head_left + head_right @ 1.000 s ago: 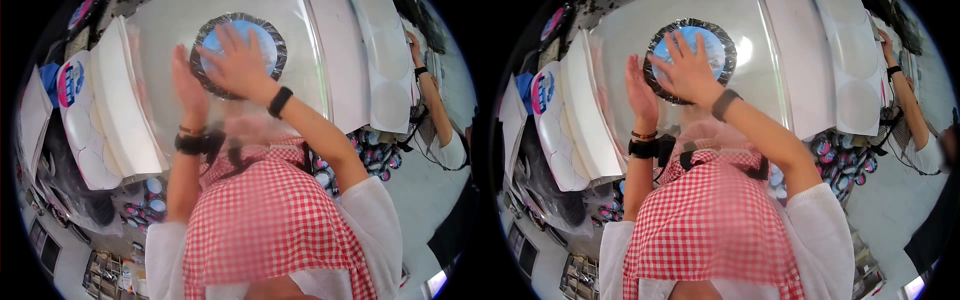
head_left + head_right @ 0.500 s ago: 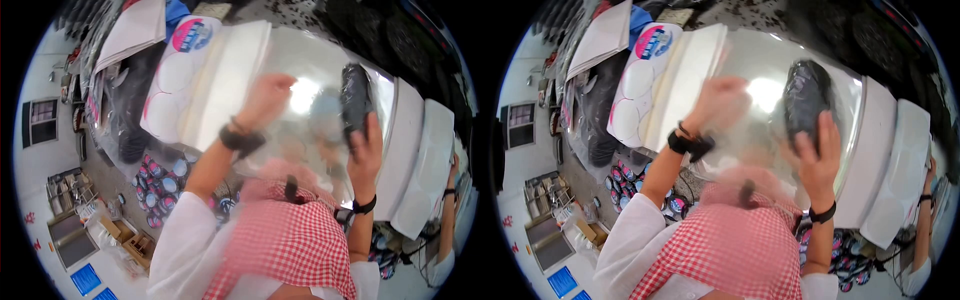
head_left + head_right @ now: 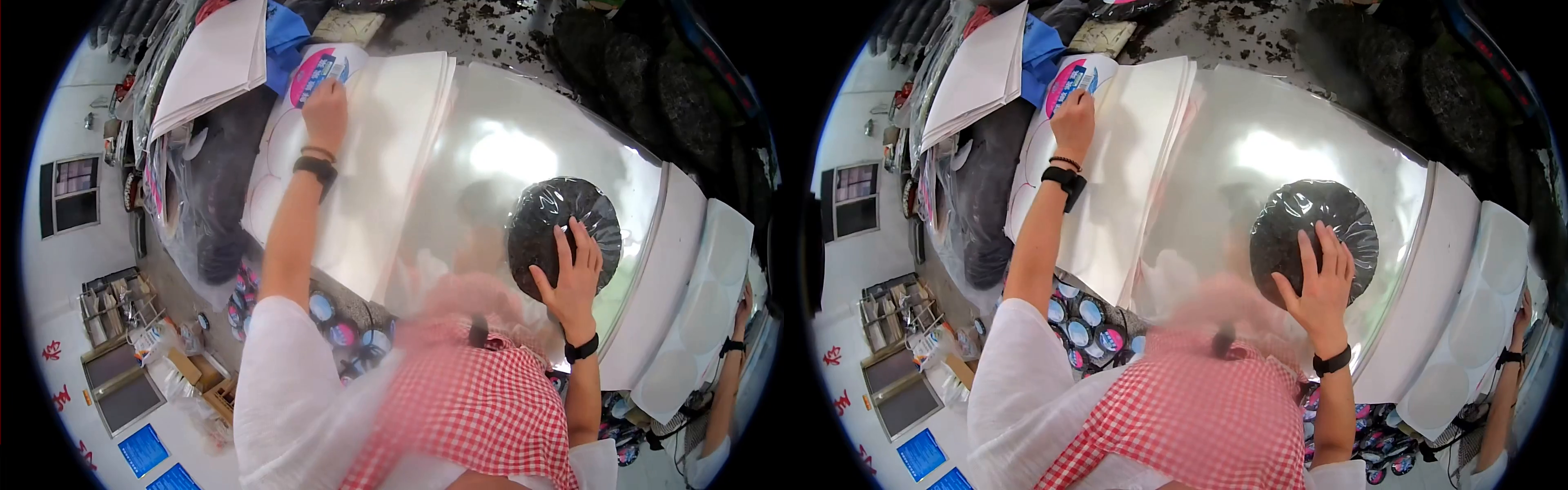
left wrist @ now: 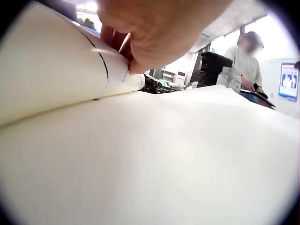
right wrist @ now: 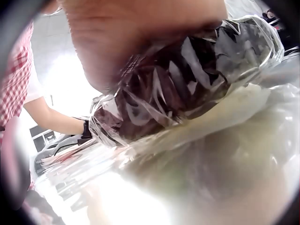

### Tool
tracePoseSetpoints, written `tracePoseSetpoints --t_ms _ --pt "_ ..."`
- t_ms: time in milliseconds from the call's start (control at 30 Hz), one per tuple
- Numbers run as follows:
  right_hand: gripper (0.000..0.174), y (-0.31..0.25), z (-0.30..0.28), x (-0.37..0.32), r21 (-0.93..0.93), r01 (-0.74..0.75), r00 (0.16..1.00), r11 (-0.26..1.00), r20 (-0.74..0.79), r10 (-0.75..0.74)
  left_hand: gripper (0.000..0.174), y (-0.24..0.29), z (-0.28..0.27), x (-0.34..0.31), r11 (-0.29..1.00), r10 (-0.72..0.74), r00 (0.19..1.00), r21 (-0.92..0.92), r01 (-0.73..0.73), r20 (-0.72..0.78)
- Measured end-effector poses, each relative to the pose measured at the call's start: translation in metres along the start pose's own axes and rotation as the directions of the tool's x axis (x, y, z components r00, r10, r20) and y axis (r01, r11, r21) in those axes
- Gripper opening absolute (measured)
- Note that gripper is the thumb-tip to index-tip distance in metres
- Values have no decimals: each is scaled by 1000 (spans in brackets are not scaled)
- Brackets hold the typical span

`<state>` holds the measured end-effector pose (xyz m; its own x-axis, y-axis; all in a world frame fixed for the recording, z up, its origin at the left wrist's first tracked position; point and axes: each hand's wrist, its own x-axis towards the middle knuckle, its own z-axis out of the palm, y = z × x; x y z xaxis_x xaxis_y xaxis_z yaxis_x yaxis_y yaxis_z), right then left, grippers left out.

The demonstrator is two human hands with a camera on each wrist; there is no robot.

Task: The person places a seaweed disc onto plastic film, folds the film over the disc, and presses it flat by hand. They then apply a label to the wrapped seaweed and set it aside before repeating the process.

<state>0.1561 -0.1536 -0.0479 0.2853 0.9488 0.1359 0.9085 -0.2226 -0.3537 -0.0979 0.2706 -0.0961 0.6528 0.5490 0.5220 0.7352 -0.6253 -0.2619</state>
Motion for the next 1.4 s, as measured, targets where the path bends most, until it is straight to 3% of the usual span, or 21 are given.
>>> tracePoseSetpoints --t_ms 100,233,267,333,467,500,533,567,600,733,800,867,900,933,967,1000,1033,1067,1267,1300,1400 --pt "64 -1 1 -1 -2 -1 1000 1000 -16 1 2 -12 -5 10 967 221 965 97 -236 141" --pt "65 1 0 -4 6 -2 999 1000 -42 2 6 -22 -13 24 984 -45 960 178 -6 277" --pt "65 2 2 -4 2 -1 999 1000 -53 1 11 -26 -13 26 986 -122 964 -81 145 236" --pt "65 0 4 -7 7 6 998 1000 -67 -6 22 -34 -11 17 733 -302 923 -562 384 237" --pt "64 2 -1 -5 48 46 998 998 -49 -44 27 -36 12 9 821 -352 927 -434 370 125" --pt "64 3 -4 -5 64 54 998 996 -36 -52 29 -45 12 14 781 -478 868 -387 491 136" --pt "64 6 -12 -6 66 39 996 997 -83 -33 21 -85 49 9 440 -645 724 -655 614 245" --pt "65 11 -23 -10 71 18 992 997 -128 -9 10 -102 9 18 -129 -626 572 -794 594 530" --pt "65 16 -31 -21 76 -20 986 997 -164 32 12 -116 -22 22 -259 -604 540 -785 563 586" --pt "60 55 -31 -70 297 -311 901 903 -210 379 21 -141 -195 12 506 -623 757 -637 581 196" --pt "60 45 -21 -75 777 -412 781 475 33 623 26 -106 -263 1 776 -538 842 -366 514 40" --pt "61 35 -20 -60 909 -316 804 273 103 585 27 -23 -265 -22 822 -479 865 268 502 -152" --pt "61 37 -17 -58 920 -297 805 258 96 585 27 18 -268 -33 679 -441 863 537 500 -246" --pt "60 40 -9 -57 933 -271 811 237 89 578 29 62 -235 -68 575 -516 845 674 464 -141" --pt "60 42 -2 -54 946 -241 821 217 79 566 34 51 -134 -160 837 -39 985 533 123 -167" --pt "59 43 4 -54 961 -217 817 173 81 571 36 142 -186 -117 987 74 991 -133 -89 -113" --pt "59 44 11 -53 973 -193 815 126 87 573 39 232 -238 -74 637 186 981 -753 -165 -58" --pt "58 43 18 -53 983 -167 812 77 92 576 40 258 -221 -78 534 231 967 -817 -218 -106" --pt "58 29 7 -49 942 -260 789 212 80 610 47 281 -184 -77 534 521 847 -733 -422 -107" --pt "58 30 6 -50 924 -286 793 253 80 603 39 285 -188 -82 481 518 854 -842 -245 47" --pt "59 44 11 -59 928 -268 824 259 81 561 39 287 -231 -66 684 578 756 -688 -244 306"
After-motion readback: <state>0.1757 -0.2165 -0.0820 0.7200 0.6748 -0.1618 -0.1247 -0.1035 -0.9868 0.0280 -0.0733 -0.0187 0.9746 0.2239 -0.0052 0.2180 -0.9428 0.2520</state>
